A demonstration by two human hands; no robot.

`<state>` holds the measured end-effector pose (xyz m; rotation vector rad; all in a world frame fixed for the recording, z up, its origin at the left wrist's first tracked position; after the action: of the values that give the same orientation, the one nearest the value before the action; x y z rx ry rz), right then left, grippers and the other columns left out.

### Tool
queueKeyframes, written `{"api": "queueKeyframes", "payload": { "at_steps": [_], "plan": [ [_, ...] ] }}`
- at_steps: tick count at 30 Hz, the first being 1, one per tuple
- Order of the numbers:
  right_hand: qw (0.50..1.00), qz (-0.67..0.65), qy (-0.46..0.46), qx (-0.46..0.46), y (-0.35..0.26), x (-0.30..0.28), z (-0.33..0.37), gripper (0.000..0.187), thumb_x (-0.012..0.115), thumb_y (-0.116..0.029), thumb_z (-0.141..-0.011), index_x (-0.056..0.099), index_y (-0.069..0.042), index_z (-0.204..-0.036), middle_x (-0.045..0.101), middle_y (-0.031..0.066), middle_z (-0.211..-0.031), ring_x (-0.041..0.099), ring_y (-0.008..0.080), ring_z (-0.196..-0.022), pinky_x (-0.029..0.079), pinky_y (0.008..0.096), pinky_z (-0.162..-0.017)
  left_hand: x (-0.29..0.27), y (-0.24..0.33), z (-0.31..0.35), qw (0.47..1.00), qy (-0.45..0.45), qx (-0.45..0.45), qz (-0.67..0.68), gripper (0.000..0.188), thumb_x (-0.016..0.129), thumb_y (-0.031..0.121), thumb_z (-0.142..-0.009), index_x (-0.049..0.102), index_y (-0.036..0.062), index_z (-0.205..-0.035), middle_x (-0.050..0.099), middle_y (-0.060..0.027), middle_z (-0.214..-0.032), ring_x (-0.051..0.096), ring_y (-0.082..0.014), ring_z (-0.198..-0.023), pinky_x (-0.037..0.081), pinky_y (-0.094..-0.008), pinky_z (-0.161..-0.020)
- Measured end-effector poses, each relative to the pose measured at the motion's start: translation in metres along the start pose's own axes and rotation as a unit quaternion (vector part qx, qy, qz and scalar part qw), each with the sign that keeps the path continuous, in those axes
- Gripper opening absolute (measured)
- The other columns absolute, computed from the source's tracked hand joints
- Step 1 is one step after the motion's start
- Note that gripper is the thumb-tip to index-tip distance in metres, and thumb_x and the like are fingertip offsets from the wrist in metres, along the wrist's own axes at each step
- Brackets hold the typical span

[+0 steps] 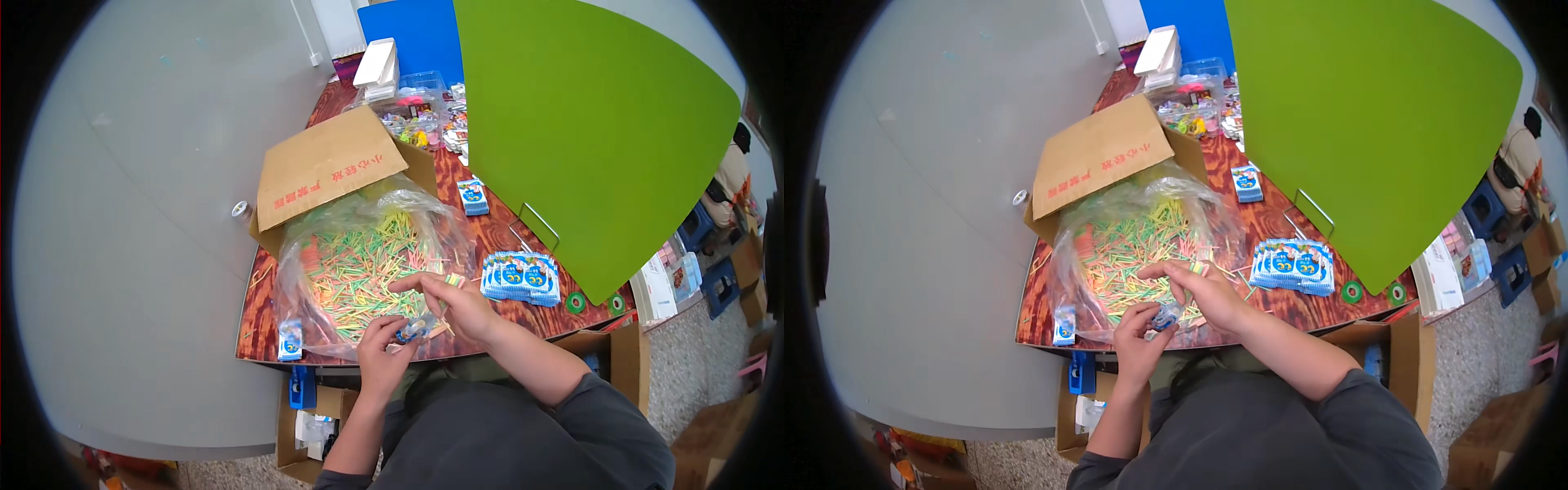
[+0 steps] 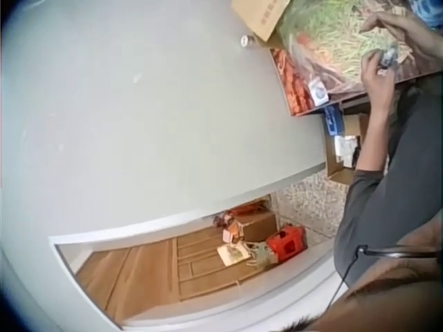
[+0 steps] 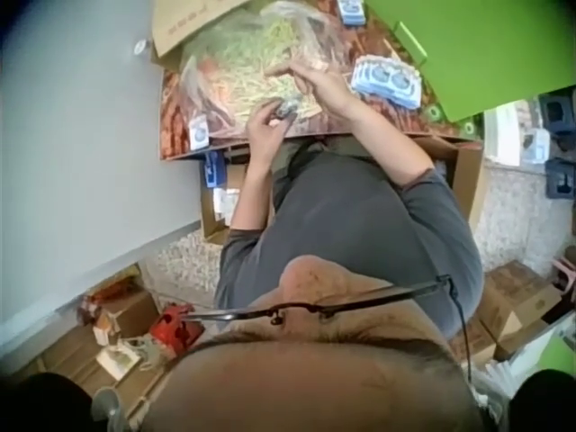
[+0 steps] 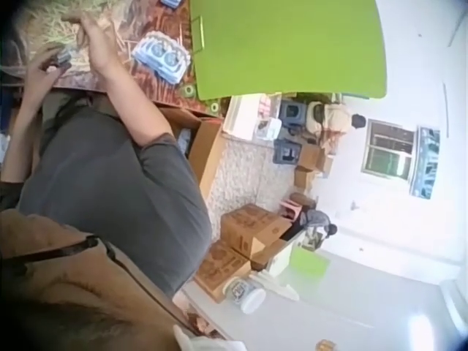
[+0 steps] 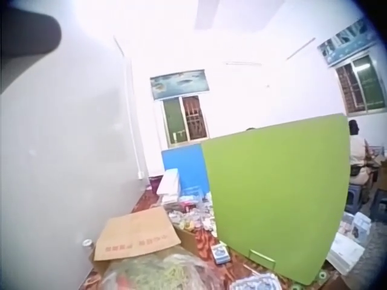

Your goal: Packing small colorful items into blue labeled packets.

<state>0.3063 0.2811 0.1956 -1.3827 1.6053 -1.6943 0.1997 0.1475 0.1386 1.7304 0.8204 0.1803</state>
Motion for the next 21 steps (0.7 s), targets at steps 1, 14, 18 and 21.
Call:
{"api": "queueKeyframes", "payload": {
  "at_steps": [1,14,18,21],
  "plan": [
    [1.000,-0.001,0.002,0.005,0.004,-0.002,-0.001,0.051,0.038,-0.025,-0.106,0.038,-0.009,-0.058,0.061,0.0228,-0.129,0.050,0.0247,-0.127,0.027,0.0443,-0.116,0.001,-0.001,0.000,1.000,-0.001,-0.005,0.001,0.041,0.079,-0.009,-0.072,0.066,-0.0080,-0.111,0.059,-0.0115,-0.117,0.063,-0.0150,-0.099,0.054,-0.0246,-0.078],
    [0.998,0.019,-0.003,0.066,0.039,-0.025,-0.039,0.045,0.041,-0.027,-0.104,0.057,-0.004,-0.069,0.063,0.0178,-0.127,0.054,0.0230,-0.120,0.035,0.0404,-0.108,0.004,-0.034,-0.042,0.997,-0.054,-0.055,0.002,0.040,0.078,-0.005,-0.071,0.069,-0.0034,-0.110,0.061,-0.0089,-0.112,0.062,-0.0138,-0.093,0.053,-0.0255,-0.074],
    [0.998,0.010,-0.004,0.060,0.044,-0.032,-0.056,0.049,0.038,-0.029,-0.106,0.057,-0.004,-0.069,0.061,0.0183,-0.128,0.051,0.0254,-0.122,0.035,0.0404,-0.108,0.006,-0.054,-0.053,0.996,-0.056,-0.071,0.006,0.039,0.078,-0.004,-0.071,0.069,-0.0035,-0.109,0.061,-0.0080,-0.109,0.062,-0.0141,-0.093,0.054,-0.0262,-0.074],
    [0.995,-0.015,0.002,0.096,0.052,-0.034,-0.063,0.050,0.037,-0.030,-0.107,0.057,-0.004,-0.069,0.059,0.0190,-0.129,0.048,0.0274,-0.127,0.033,0.0418,-0.111,0.006,-0.062,-0.060,0.995,-0.056,-0.081,0.006,0.039,0.079,-0.003,-0.071,0.069,-0.0036,-0.108,0.061,-0.0084,-0.109,0.063,-0.0149,-0.092,0.054,-0.0264,-0.074]
  ]
}}
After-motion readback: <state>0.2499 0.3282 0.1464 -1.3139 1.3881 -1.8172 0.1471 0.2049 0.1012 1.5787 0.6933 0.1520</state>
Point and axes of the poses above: each hand's wrist, its own z-axis away from the middle knuckle, its own x-axis out of the palm, y = z × x, the point moved 3 cm from there along -z, towards the middle knuckle
